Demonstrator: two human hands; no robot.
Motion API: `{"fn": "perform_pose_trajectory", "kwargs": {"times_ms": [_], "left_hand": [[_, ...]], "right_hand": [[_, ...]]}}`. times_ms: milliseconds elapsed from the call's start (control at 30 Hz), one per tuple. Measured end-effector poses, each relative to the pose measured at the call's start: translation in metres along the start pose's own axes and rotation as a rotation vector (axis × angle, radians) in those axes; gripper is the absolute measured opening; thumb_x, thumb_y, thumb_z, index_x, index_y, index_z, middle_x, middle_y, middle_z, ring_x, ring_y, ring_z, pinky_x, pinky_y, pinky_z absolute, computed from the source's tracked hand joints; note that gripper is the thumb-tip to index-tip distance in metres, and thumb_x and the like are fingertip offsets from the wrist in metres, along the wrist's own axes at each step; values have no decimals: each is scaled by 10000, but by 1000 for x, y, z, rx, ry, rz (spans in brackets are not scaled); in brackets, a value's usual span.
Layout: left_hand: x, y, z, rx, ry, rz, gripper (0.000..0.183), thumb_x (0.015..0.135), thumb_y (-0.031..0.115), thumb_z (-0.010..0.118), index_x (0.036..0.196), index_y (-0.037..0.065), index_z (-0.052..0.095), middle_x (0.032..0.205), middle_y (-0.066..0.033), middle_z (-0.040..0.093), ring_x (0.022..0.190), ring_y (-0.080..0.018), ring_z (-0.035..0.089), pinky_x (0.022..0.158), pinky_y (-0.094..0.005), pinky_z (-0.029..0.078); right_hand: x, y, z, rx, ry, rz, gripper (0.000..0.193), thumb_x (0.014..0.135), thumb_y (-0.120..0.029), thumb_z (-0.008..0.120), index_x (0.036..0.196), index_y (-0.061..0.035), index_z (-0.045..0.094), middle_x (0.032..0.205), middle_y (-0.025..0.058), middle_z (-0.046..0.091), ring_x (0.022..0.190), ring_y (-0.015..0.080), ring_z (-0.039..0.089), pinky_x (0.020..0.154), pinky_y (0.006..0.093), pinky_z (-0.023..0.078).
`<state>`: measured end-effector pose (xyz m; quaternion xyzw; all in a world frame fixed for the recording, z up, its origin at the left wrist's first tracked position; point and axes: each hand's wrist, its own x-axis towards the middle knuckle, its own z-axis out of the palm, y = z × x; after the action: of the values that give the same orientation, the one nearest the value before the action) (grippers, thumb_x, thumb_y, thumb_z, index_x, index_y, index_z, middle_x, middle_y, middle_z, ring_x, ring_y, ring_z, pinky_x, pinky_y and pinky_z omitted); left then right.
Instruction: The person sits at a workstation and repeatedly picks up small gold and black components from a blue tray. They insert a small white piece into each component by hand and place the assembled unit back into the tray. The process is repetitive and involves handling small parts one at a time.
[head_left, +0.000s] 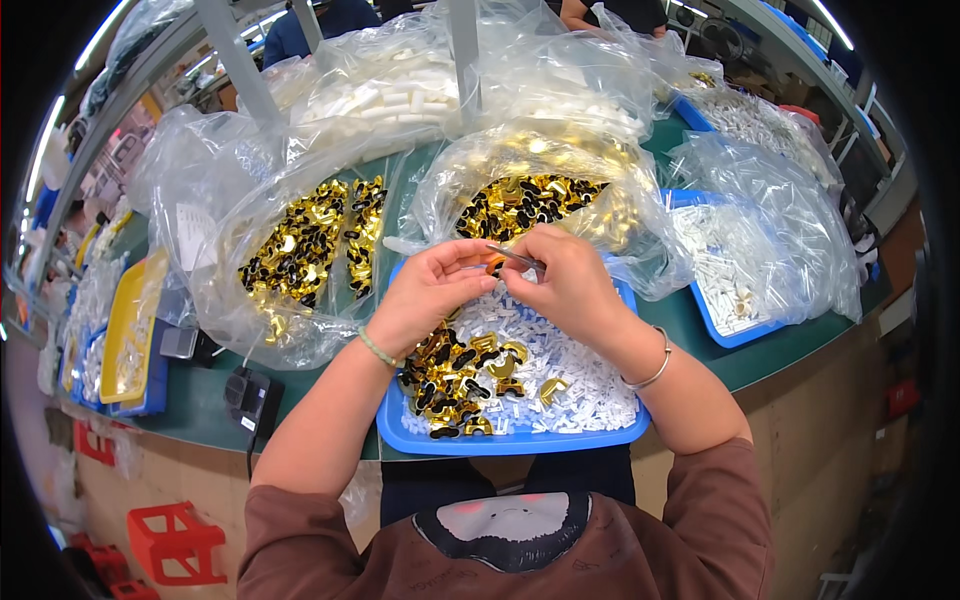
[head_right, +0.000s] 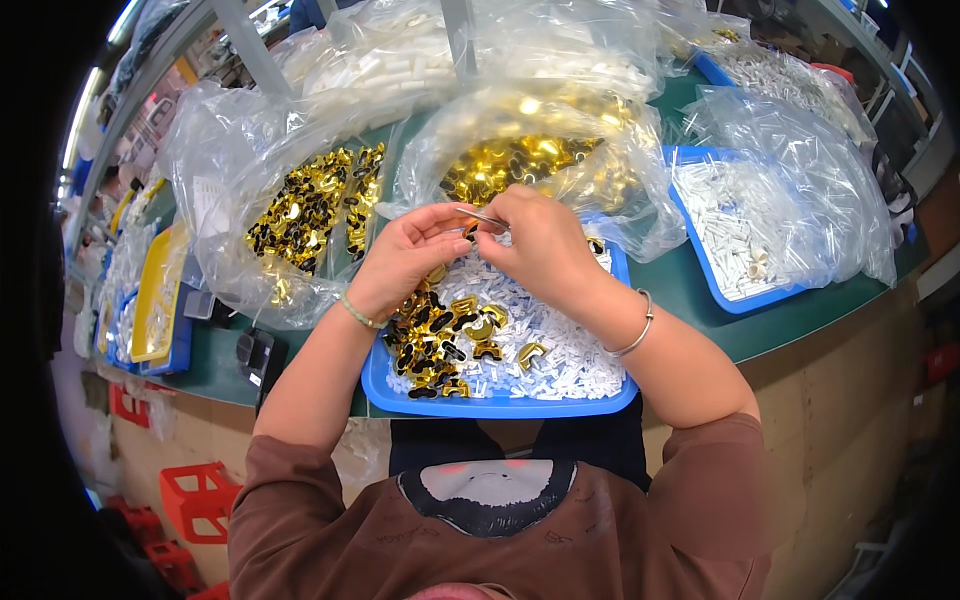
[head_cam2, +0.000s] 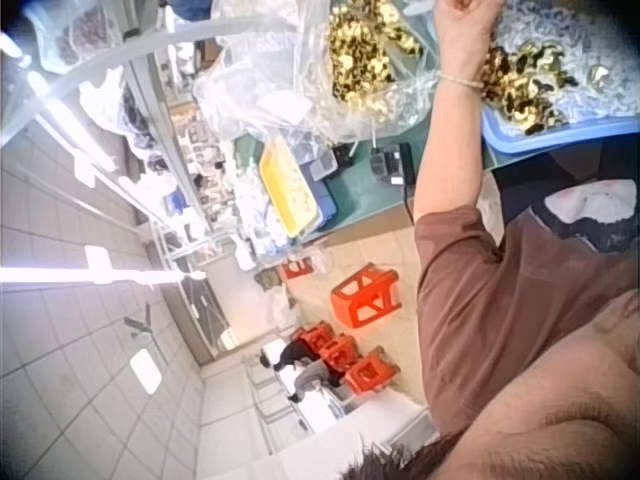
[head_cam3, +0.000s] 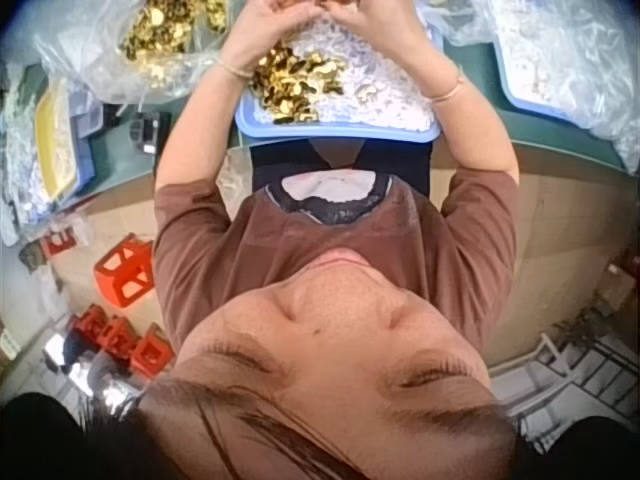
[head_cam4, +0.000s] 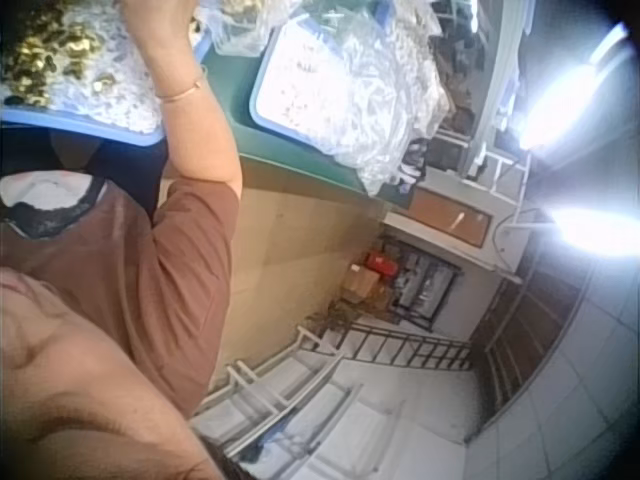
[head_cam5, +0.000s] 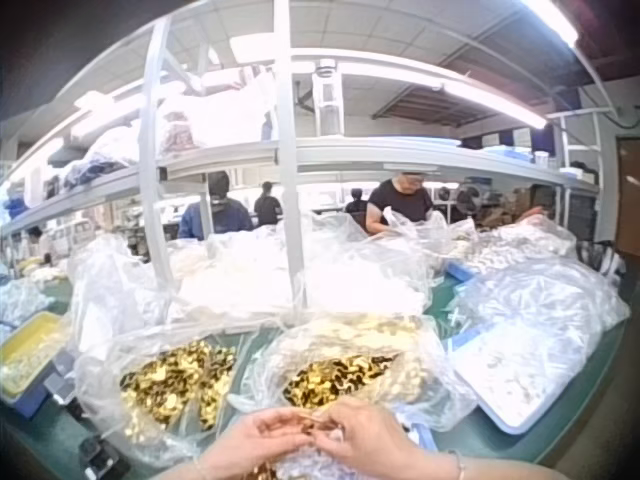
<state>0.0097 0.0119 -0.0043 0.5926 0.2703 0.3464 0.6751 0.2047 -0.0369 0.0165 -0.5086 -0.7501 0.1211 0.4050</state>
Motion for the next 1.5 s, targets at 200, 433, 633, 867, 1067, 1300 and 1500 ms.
{"fn": "perform_pose_trajectory", "kwargs": {"times_ms": [200,433,633,867,1067,1300,1500], "left_hand": [[-2,3,1,6,10,-15,412,856,2,659,1246,-19,528,1203,-109,608,1104,-162,593,958,-274,479],[-2,6,2,-34,-17,-14,411,860,16,661,1250,-21,534,1193,-96,607,1084,-133,595,942,-257,484],[-5,9,3,-92,-21,-26,353,906,46,600,1250,-17,550,1172,-92,621,1052,-118,602,916,-243,490],[-4,3,-1,-50,21,-42,281,902,37,594,1178,-14,607,1081,-66,659,965,-97,625,882,-237,500],[-4,6,1,29,31,-52,260,888,18,599,1146,-12,619,1056,-62,666,955,-95,627,857,-232,502],[-2,-9,-4,15,-47,70,260,887,-7,576,1145,-20,599,1101,-77,651,975,-104,624,857,-236,503],[-3,2,5,-80,-45,30,270,878,-27,533,1140,-29,598,1075,-77,649,995,-116,619,899,-252,503]], "right_hand": [[1,1,5,-16,22,35,132,732,-132,698,745,-27,618,779,123,618,715,304,615,631,396,483],[1,2,6,-21,54,8,171,736,-127,707,788,-23,581,776,130,619,669,299,601,599,393,478],[2,-8,-4,261,-69,59,201,769,-104,706,919,-27,597,802,109,634,667,223,603,602,318,483],[2,5,1,199,-133,-23,203,789,-55,680,977,-30,608,843,89,635,671,200,598,605,295,480],[1,2,-1,173,-152,-54,207,780,-50,687,973,-35,611,829,87,630,676,202,593,603,302,477],[2,0,0,166,-182,-113,194,767,-33,700,944,-38,620,820,83,627,697,207,596,608,301,476],[1,0,-3,151,-170,-65,185,771,-39,709,935,-38,622,801,85,612,690,204,588,603,298,474]]}}
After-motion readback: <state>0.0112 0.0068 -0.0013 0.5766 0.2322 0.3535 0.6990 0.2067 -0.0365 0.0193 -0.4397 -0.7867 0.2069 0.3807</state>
